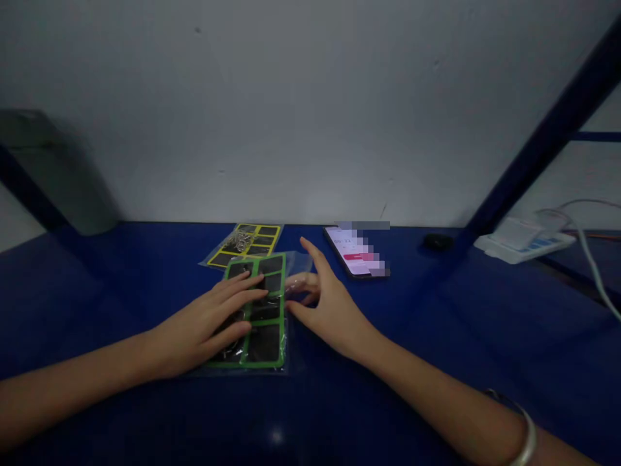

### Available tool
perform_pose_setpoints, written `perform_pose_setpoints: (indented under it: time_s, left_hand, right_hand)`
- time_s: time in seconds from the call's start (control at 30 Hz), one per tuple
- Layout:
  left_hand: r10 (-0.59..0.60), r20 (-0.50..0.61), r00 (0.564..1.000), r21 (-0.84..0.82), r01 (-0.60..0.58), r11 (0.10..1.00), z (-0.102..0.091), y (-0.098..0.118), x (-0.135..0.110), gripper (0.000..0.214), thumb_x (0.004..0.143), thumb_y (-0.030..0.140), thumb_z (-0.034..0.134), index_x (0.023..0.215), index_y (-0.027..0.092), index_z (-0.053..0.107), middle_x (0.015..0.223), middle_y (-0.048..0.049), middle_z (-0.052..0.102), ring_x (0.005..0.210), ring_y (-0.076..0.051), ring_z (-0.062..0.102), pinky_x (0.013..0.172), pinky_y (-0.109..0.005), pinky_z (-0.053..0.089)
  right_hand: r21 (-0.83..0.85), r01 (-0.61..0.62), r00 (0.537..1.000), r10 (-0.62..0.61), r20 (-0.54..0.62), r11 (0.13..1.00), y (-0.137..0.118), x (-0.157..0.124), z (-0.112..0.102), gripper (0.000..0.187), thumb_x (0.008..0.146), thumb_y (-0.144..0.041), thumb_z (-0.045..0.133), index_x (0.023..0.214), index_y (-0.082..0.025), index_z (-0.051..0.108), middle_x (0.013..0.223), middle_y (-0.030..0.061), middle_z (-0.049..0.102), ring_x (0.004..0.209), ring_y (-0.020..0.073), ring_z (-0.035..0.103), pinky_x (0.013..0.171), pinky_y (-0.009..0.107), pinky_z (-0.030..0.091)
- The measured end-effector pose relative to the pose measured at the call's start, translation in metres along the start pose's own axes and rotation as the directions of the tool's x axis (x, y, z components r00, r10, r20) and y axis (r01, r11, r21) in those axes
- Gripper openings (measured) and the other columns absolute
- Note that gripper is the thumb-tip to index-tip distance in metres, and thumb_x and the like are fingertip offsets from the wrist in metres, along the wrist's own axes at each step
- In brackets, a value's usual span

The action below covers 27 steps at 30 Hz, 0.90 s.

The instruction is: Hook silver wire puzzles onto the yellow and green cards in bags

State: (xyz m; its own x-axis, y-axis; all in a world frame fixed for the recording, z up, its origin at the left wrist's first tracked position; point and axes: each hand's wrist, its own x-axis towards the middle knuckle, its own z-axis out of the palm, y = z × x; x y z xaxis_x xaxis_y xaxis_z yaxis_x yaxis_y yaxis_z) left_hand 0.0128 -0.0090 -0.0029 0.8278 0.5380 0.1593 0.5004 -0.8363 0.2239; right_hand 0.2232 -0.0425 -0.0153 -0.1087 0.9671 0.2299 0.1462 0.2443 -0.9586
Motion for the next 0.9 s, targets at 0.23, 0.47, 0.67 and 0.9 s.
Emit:
perform_pose_setpoints:
  time_s: [0.23, 0.47, 0.67, 0.9]
  left_hand:
    - [0.021, -0.031, 0.999, -0.018, -0.021, 1.0, -0.001, 0.002, -0.002, 0.04, 0.089, 0.038, 0.032, 0.125, 0.022, 0.033, 0.138, -0.0052, 0.024, 0.128, -0.022, 0.018, 0.102, -0.042, 0.025]
    - [0.005, -0.062, 0.998, -0.057, -0.009, 0.998, 0.001, 0.007, -0.003, 0.043, 0.088, 0.038, 0.033, 0.128, 0.022, 0.028, 0.139, -0.0052, 0.021, 0.128, -0.022, 0.018, 0.102, -0.041, 0.025]
    - [-0.05, -0.063, 0.997, -0.049, 0.047, 0.998, 0.002, 0.0, -0.003, 0.044, 0.088, 0.04, 0.033, 0.128, 0.023, 0.028, 0.139, -0.0039, 0.022, 0.128, -0.022, 0.017, 0.102, -0.043, 0.024]
    - [-0.046, -0.096, 0.994, -0.06, 0.04, 0.997, 0.001, 0.003, -0.003, 0.044, 0.088, 0.038, 0.034, 0.129, 0.021, 0.027, 0.139, -0.0049, 0.022, 0.127, -0.022, 0.019, 0.103, -0.041, 0.024]
  right_hand:
    - [0.306, -0.12, 0.991, 0.096, 0.092, 0.945, 0.001, 0.002, 0.0, 0.088, 0.062, -0.007, 0.061, 0.132, -0.027, 0.01, 0.079, -0.002, 0.061, 0.078, 0.0151, 0.06, 0.077, 0.033, 0.043]
    - [0.492, -0.167, 0.984, 0.172, 0.035, 0.854, -0.002, 0.002, 0.005, 0.085, 0.063, -0.011, 0.065, 0.13, -0.03, 0.017, 0.075, -0.0034, 0.059, 0.063, 0.0107, 0.057, 0.06, 0.025, 0.045]
    - [0.547, -0.205, 0.97, 0.243, 0.003, 0.812, -0.011, 0.0, 0.002, 0.081, 0.065, -0.012, 0.065, 0.13, -0.028, 0.019, 0.073, -0.0036, 0.056, 0.072, 0.0133, 0.059, 0.074, 0.031, 0.047]
    - [0.614, -0.247, 0.966, 0.243, 0.092, 0.75, -0.014, -0.003, -0.003, 0.083, 0.062, -0.005, 0.064, 0.129, -0.026, 0.021, 0.076, -0.0037, 0.058, 0.078, 0.0138, 0.061, 0.079, 0.031, 0.046]
